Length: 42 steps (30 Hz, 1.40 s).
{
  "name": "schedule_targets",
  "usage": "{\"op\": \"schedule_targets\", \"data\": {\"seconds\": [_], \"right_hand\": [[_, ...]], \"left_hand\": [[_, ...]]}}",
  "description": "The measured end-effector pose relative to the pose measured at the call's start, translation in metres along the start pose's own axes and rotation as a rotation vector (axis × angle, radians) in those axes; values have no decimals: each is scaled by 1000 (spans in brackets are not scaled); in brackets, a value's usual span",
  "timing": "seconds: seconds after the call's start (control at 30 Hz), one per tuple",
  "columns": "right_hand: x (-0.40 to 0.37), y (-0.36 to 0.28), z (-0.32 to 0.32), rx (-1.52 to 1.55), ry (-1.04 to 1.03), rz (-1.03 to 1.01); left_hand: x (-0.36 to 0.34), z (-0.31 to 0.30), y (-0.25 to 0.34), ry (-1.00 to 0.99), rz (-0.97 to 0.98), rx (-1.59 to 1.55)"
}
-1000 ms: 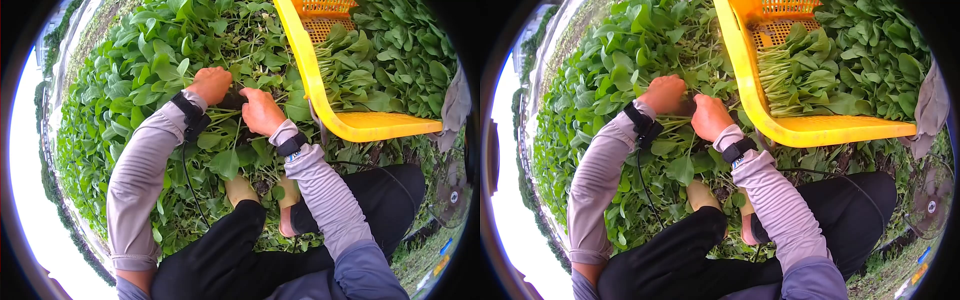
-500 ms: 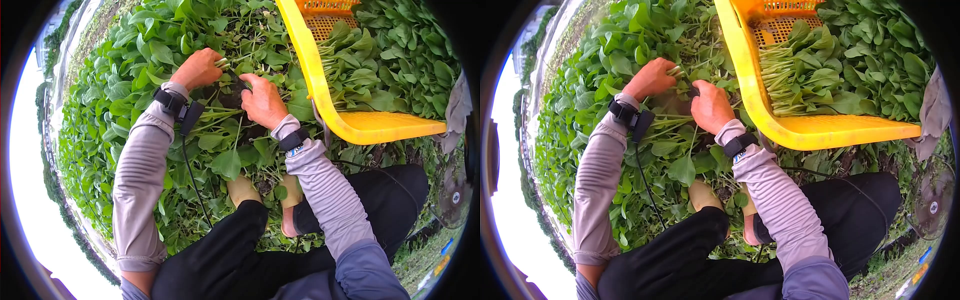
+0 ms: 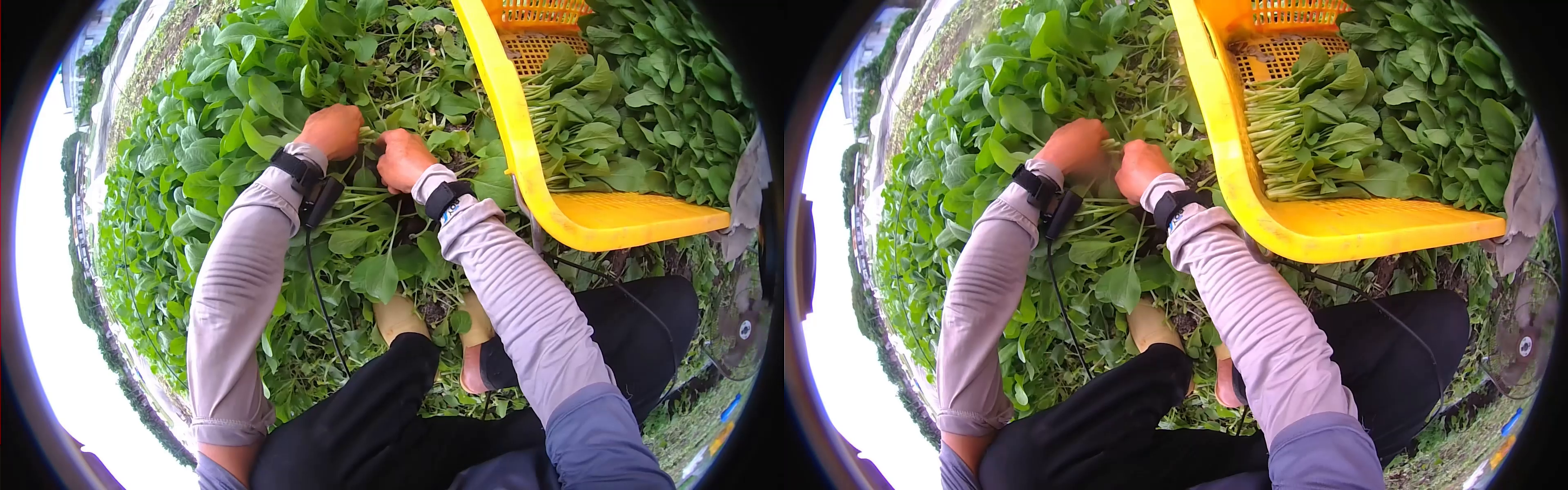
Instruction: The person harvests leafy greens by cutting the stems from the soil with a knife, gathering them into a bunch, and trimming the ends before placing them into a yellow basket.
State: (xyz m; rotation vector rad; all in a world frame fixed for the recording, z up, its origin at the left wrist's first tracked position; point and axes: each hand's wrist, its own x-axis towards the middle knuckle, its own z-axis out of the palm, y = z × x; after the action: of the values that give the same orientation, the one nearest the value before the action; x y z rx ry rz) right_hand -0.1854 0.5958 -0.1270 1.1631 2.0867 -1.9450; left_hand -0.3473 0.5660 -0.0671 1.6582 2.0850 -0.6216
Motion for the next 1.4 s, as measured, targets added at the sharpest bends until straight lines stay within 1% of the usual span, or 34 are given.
{"op": "schedule_targets", "data": {"seconds": [0.07,0.13,0.2,0.23,0.3,0.33,0.37,0.4,0.43,0.47,0.53,0.57,0.6,0.67,0.7,0.77,0.8,0.87,0.93,1.0,1.03,1.1,1.13,1.17,1.2,1.23,1.27,1.3,1.33,1.4], "right_hand": [[-19,2,-4,-28,18,-36],[-37,20,-2,-31,290,-318],[-65,31,-2,147,399,-377],[-85,31,-6,216,376,-313],[-123,33,-16,339,299,-172],[-134,40,-17,347,301,-169],[-145,47,-18,348,242,-195],[-153,53,-20,347,185,-222],[-156,56,-23,369,95,-156],[-154,64,-21,374,100,-155],[-143,80,-14,140,161,-282],[-141,85,-13,104,176,-285],[-141,86,-13,106,176,-281],[-141,87,-13,95,162,-285],[-142,83,-15,93,149,-288],[-140,80,-13,108,135,-286],[-138,78,-12,125,121,-285],[-136,76,-10,109,106,-283],[-124,84,1,92,91,-282],[-102,100,24,-155,513,-749],[-100,106,28,-152,514,-745],[-97,110,30,-222,442,-655],[-107,100,20,-219,440,-656],[-124,94,7,-99,372,-536],[-139,85,-8,18,305,-413],[-146,81,-17,69,271,-368],[-153,73,-24,72,271,-366],[-160,65,-31,85,102,-279],[-164,60,-35,97,-67,-193],[-160,70,-24,51,-83,-180]], "left_hand": [[-13,-21,7,6,17,-46],[-25,-35,9,10,28,-94],[-35,-43,8,158,192,-194],[-43,-41,8,326,246,-293],[-75,-67,31,360,242,-341],[-92,-80,46,391,240,-396],[-108,-86,61,383,243,-392],[-124,-90,76,427,244,-286],[-131,-92,87,473,246,-180],[-129,-88,92,471,252,-177],[-122,-71,98,317,366,-48],[-113,-59,98,204,314,-175],[-103,-44,94,200,315,-176],[-83,-21,85,7,169,-82],[-80,-17,84,6,169,-83],[-76,-11,81,-156,52,-48],[-73,-6,77,-158,51,-47],[-67,5,67,-263,40,-79],[-59,20,59,-274,44,-70],[-59,22,58,-283,52,-60],[-62,18,61,-316,14,-114],[-66,6,65,-345,-24,-163],[-70,1,66,-267,9,-168],[-75,-2,68,-193,43,-176],[-79,-5,69,-198,42,-177],[-85,-9,71,-97,63,-194],[-90,-14,74,6,86,-209],[-99,-21,80,31,129,-201],[-104,-26,87,34,132,-196],[-112,-31,103,-40,146,-243]]}}
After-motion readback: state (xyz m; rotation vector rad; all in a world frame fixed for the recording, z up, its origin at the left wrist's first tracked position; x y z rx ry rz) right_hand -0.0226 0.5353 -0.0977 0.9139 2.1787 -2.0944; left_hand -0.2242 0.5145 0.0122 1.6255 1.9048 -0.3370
